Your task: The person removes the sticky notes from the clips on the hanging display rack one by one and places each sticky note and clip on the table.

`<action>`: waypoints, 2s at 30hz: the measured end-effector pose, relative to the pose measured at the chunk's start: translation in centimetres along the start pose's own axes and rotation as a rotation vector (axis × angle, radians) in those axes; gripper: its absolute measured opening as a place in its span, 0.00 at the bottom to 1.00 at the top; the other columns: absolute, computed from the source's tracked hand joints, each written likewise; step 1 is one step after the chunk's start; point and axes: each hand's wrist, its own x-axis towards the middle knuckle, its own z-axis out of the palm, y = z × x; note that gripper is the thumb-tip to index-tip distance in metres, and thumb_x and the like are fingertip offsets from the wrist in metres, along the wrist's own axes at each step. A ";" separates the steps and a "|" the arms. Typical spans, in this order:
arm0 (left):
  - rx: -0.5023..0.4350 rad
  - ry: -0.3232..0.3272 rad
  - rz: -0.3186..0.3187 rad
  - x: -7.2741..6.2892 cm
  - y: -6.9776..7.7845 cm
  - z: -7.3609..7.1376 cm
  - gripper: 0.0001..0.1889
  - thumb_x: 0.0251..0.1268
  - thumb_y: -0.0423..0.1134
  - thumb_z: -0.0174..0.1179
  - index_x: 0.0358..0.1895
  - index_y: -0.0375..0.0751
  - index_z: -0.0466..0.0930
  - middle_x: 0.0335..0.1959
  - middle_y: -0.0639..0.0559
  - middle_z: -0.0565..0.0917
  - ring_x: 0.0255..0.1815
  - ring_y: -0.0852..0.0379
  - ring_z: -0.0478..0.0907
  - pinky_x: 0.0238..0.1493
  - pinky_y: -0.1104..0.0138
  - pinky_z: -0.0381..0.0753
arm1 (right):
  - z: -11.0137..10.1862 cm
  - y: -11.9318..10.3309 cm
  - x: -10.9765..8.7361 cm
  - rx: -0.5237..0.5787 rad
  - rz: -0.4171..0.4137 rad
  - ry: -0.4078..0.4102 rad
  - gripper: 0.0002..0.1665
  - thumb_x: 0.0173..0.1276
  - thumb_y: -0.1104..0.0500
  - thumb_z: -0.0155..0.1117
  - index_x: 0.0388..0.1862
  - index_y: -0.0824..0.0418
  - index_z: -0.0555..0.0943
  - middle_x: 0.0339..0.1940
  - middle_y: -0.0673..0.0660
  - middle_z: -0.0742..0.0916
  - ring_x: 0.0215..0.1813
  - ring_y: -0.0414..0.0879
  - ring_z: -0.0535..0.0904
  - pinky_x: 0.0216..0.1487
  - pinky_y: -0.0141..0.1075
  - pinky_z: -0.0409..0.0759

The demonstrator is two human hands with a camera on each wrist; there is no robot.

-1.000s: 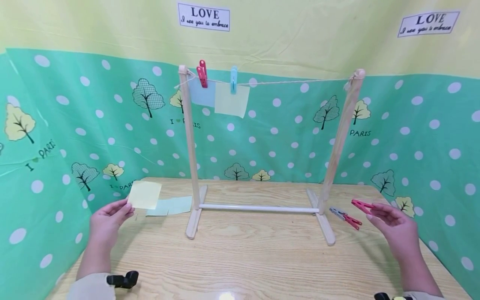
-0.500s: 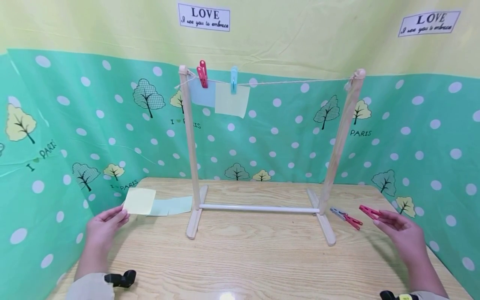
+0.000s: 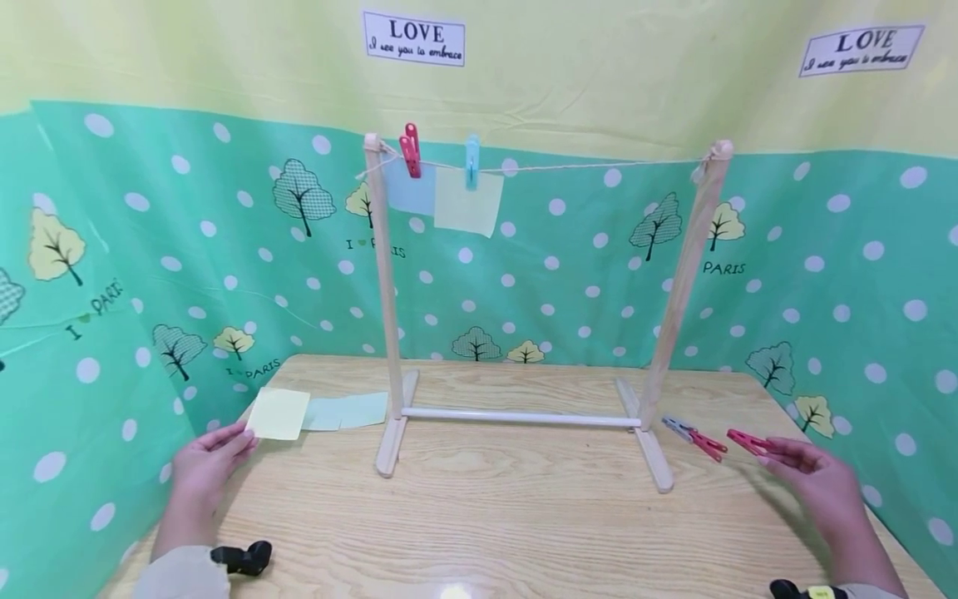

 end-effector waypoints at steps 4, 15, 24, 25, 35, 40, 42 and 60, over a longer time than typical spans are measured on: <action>0.046 0.034 -0.019 0.3 -0.4 -0.1 0.12 0.57 0.27 0.69 0.35 0.52 0.89 0.31 0.61 0.86 0.35 0.63 0.86 0.44 0.71 0.84 | -0.2 0.4 0.2 -0.026 0.033 -0.021 0.36 0.62 0.44 0.71 0.62 0.65 0.75 0.39 0.38 0.84 0.38 0.27 0.76 0.35 0.20 0.75; 0.136 0.081 -0.024 0.7 -0.7 0.0 0.12 0.62 0.28 0.66 0.31 0.54 0.87 0.27 0.62 0.85 0.32 0.63 0.85 0.41 0.69 0.85 | 0.1 2.1 0.8 -0.056 0.086 -0.014 0.40 0.63 0.44 0.71 0.63 0.71 0.73 0.40 0.43 0.84 0.36 0.25 0.74 0.32 0.22 0.75; 0.302 0.081 0.010 0.6 -0.8 -0.1 0.07 0.60 0.31 0.68 0.41 0.45 0.86 0.27 0.64 0.84 0.31 0.63 0.86 0.40 0.71 0.85 | 0.4 3.1 1.3 -0.114 0.087 -0.022 0.44 0.63 0.41 0.69 0.65 0.72 0.71 0.46 0.56 0.85 0.35 0.23 0.73 0.33 0.24 0.74; 0.324 0.081 0.011 0.6 -0.9 -0.1 0.09 0.60 0.31 0.68 0.44 0.41 0.85 0.27 0.65 0.84 0.31 0.63 0.85 0.39 0.71 0.85 | 0.5 3.2 1.3 -0.128 0.072 -0.021 0.44 0.63 0.41 0.69 0.65 0.72 0.71 0.46 0.58 0.85 0.34 0.23 0.72 0.33 0.24 0.74; 0.651 0.161 0.049 1.0 -1.3 -0.4 0.31 0.58 0.45 0.71 0.61 0.30 0.75 0.31 0.67 0.84 0.41 0.70 0.79 0.40 0.78 0.82 | 0.9 3.0 1.6 -0.244 0.008 -0.038 0.45 0.60 0.41 0.72 0.62 0.73 0.72 0.43 0.63 0.85 0.40 0.44 0.77 0.42 0.41 0.75; 0.724 0.183 0.048 0.9 -1.2 -0.4 0.32 0.58 0.50 0.70 0.60 0.33 0.77 0.39 0.59 0.87 0.66 0.42 0.67 0.65 0.55 0.71 | 1.2 2.9 1.8 -0.252 0.026 -0.043 0.43 0.60 0.46 0.73 0.62 0.74 0.72 0.45 0.66 0.84 0.44 0.56 0.77 0.45 0.51 0.74; 0.714 0.185 0.050 0.8 -1.1 -0.3 0.31 0.58 0.50 0.70 0.60 0.32 0.77 0.41 0.57 0.87 0.68 0.38 0.64 0.67 0.48 0.66 | 1.3 2.9 1.8 -0.259 0.020 -0.044 0.42 0.59 0.47 0.74 0.62 0.75 0.72 0.44 0.66 0.84 0.43 0.54 0.77 0.43 0.47 0.76; 0.648 0.166 0.094 -0.4 0.2 0.4 0.31 0.58 0.49 0.71 0.61 0.35 0.77 0.30 0.78 0.79 0.35 0.82 0.72 0.34 0.83 0.78 | 1.1 0.7 1.0 -0.222 -0.007 0.032 0.40 0.64 0.42 0.68 0.63 0.69 0.73 0.54 0.68 0.79 0.43 0.44 0.73 0.30 0.29 0.73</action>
